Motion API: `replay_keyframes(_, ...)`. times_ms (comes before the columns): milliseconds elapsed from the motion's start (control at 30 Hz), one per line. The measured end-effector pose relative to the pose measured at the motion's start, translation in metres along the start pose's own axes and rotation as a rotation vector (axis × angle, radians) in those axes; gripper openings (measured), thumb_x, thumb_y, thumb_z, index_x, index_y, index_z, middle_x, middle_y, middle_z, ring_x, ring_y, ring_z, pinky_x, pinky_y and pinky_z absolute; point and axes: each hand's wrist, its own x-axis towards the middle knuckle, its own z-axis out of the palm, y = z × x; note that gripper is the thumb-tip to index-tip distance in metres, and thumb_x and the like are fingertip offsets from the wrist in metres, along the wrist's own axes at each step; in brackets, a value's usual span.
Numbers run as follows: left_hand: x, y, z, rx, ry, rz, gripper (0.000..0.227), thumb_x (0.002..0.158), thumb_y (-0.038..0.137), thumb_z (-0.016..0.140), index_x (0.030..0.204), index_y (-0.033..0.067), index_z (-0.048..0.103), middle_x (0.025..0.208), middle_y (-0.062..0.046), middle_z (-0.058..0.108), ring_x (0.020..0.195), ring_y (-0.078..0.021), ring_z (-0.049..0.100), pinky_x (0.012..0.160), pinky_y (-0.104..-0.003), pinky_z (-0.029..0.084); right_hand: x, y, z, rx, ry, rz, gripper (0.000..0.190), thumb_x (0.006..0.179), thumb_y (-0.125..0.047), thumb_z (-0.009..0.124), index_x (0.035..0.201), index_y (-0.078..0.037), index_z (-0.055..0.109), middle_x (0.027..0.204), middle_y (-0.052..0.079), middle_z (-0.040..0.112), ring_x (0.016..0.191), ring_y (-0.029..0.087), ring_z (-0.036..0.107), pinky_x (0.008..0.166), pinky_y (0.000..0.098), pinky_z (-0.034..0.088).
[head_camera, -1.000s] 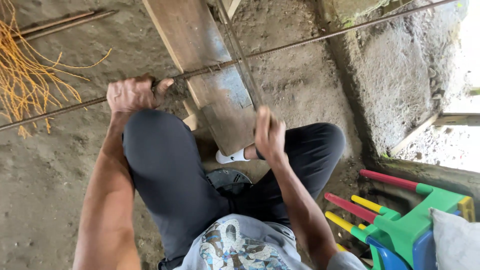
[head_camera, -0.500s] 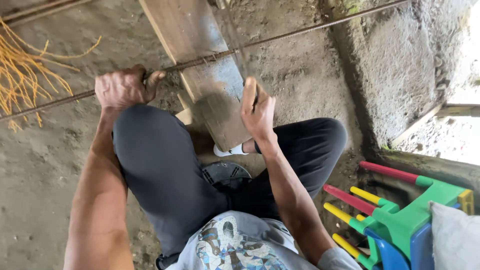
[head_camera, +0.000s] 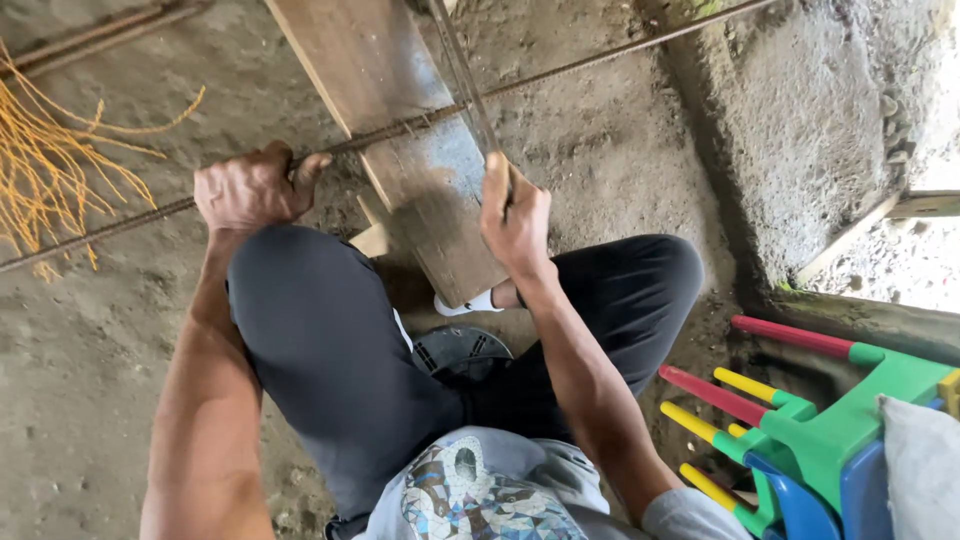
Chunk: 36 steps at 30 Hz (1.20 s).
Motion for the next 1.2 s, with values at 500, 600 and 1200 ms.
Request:
replay_keyframes(500,0.007,-0.002,0.007,-0.013,0.132,0.045,0.068,0.113,0.077,0.05,0.072,0.023,0.055,0.053,0.001,0.058,0.053,-0.0245,0.07,0.05,-0.04,0.055,-0.028,-0.042,-0.052,0.022,-0.142,0.143,0.061,0.116,-0.034,0.039,0.062,-0.01,0.053,0.044,0.002,0.045,0.043,0.008,0.032,0.047,0.029,0.031)
replay_keyframes(600,0.002,-0.003,0.012,-0.012,0.156,0.03,0.071,0.112,0.08,0.053,0.066,0.0251,0.053,0.05,0.003,0.052,0.048,-0.0235,0.066,0.046,-0.038,0.052,-0.015,-0.03,-0.04,-0.045,-0.11,0.137,0.057,0.113,-0.034,0.036,0.061,-0.01,0.039,0.044,0.011,0.035,0.049,0.015,0.031,0.046,0.0354,0.03)
replay_keyframes(1200,0.002,0.004,0.001,0.015,0.078,0.012,0.073,0.115,0.082,0.039,0.078,0.023,0.06,0.055,-0.001,0.059,0.054,-0.0266,0.07,0.054,-0.04,0.058,-0.004,-0.02,-0.004,-0.001,-0.031,0.02,0.055,0.112,-0.028,0.044,0.061,-0.008,0.039,0.041,0.007,0.036,0.044,0.011,0.032,0.043,0.0284,0.026)
